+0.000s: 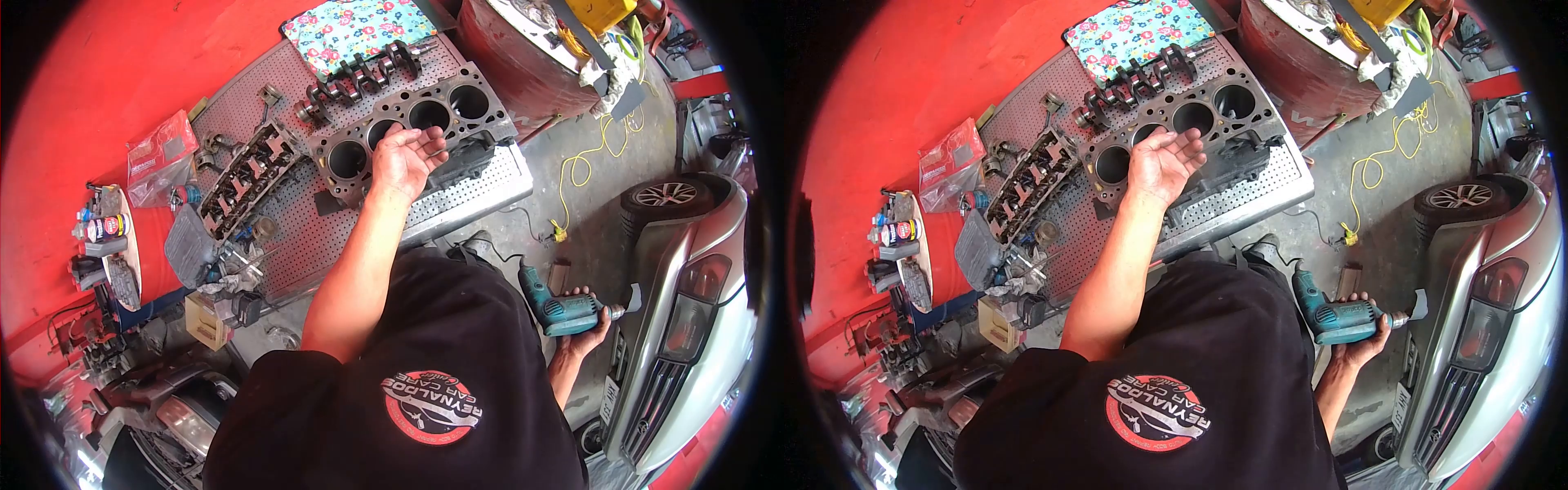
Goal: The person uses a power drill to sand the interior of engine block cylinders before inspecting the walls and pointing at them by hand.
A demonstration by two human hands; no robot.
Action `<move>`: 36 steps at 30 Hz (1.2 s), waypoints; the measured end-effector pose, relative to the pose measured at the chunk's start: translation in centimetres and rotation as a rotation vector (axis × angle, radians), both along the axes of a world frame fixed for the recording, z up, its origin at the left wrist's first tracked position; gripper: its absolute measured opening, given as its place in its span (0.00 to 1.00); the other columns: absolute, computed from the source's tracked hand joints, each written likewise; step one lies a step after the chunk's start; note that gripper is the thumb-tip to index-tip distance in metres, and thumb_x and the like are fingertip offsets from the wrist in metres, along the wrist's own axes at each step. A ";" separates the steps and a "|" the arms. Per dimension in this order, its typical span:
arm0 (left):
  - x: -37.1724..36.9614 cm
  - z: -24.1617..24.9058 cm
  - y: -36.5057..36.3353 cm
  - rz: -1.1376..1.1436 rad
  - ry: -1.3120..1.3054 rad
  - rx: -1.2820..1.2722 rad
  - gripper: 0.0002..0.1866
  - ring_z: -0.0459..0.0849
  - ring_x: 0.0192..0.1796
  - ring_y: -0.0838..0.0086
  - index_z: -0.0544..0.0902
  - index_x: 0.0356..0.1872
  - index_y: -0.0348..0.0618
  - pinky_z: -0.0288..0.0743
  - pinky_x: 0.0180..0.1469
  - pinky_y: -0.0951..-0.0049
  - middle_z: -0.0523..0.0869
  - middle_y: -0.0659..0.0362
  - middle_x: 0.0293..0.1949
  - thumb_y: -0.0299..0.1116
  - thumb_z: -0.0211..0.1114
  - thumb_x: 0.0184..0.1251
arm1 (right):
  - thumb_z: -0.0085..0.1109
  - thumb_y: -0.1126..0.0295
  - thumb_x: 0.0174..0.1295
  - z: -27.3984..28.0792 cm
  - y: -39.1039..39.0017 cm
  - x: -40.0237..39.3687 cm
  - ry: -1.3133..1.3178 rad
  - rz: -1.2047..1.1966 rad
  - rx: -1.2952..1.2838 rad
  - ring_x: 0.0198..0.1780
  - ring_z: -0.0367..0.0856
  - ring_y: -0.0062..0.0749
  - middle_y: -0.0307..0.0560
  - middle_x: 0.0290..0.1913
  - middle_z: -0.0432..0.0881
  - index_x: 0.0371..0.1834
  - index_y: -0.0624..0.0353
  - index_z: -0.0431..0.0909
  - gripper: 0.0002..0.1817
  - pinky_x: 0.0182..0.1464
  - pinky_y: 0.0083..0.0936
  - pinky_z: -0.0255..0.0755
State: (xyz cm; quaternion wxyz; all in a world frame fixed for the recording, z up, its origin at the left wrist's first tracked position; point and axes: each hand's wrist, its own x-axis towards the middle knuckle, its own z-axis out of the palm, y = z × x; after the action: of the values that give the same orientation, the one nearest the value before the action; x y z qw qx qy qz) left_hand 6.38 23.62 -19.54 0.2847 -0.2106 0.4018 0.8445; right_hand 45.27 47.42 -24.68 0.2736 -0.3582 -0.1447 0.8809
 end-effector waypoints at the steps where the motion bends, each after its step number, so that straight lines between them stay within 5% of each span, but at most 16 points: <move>1: -0.1 -0.2 -0.1 -0.006 -0.003 0.007 0.06 0.87 0.44 0.53 0.72 0.33 0.52 0.80 0.50 0.49 0.88 0.44 0.45 0.27 0.58 0.67 | 0.61 0.53 0.64 0.0 0.0 0.0 -0.004 -0.002 0.001 0.57 0.81 0.51 0.56 0.55 0.82 0.54 0.67 0.77 0.27 0.65 0.54 0.71; 4: -0.4 -0.4 -0.1 -0.002 -0.022 0.028 0.10 0.88 0.40 0.53 0.65 0.35 0.54 0.81 0.45 0.48 0.88 0.44 0.42 0.26 0.57 0.67 | 0.61 0.53 0.64 0.1 -0.1 0.0 0.008 0.005 0.004 0.57 0.81 0.51 0.56 0.55 0.82 0.54 0.67 0.77 0.27 0.65 0.54 0.71; 7: -0.1 0.1 0.0 -0.009 -0.006 0.011 0.05 0.87 0.44 0.54 0.72 0.32 0.51 0.80 0.51 0.49 0.88 0.44 0.45 0.28 0.58 0.67 | 0.61 0.53 0.64 0.0 -0.1 0.0 0.002 0.005 0.004 0.57 0.81 0.51 0.56 0.55 0.82 0.54 0.66 0.77 0.27 0.65 0.54 0.71; 16: 0.6 0.5 -0.2 -0.047 0.041 -0.001 0.09 0.88 0.43 0.53 0.68 0.42 0.51 0.81 0.49 0.49 0.87 0.43 0.46 0.27 0.58 0.66 | 0.62 0.53 0.63 0.2 0.1 0.2 -0.018 -0.002 -0.012 0.57 0.81 0.50 0.56 0.54 0.82 0.54 0.66 0.76 0.27 0.65 0.53 0.71; 28: 0.1 0.2 -0.2 -0.033 0.034 -0.004 0.06 0.88 0.44 0.54 0.72 0.30 0.51 0.81 0.50 0.49 0.88 0.44 0.46 0.28 0.58 0.68 | 0.60 0.52 0.64 0.8 -0.2 -0.5 -0.058 0.002 0.010 0.55 0.79 0.48 0.54 0.52 0.81 0.51 0.64 0.78 0.24 0.62 0.51 0.72; 36: 0.2 0.3 -0.2 -0.035 0.030 0.019 0.08 0.88 0.39 0.55 0.67 0.38 0.51 0.82 0.44 0.50 0.87 0.44 0.41 0.27 0.57 0.66 | 0.60 0.53 0.64 0.9 -0.6 -0.4 -0.062 -0.002 0.002 0.55 0.80 0.48 0.54 0.51 0.81 0.50 0.64 0.78 0.24 0.62 0.51 0.72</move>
State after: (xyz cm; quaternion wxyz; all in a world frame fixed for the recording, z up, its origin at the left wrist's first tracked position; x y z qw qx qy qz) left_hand 6.57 23.38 -19.24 0.2955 -0.1880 0.4016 0.8462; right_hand 44.90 46.86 -23.74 0.2704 -0.3850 -0.1537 0.8689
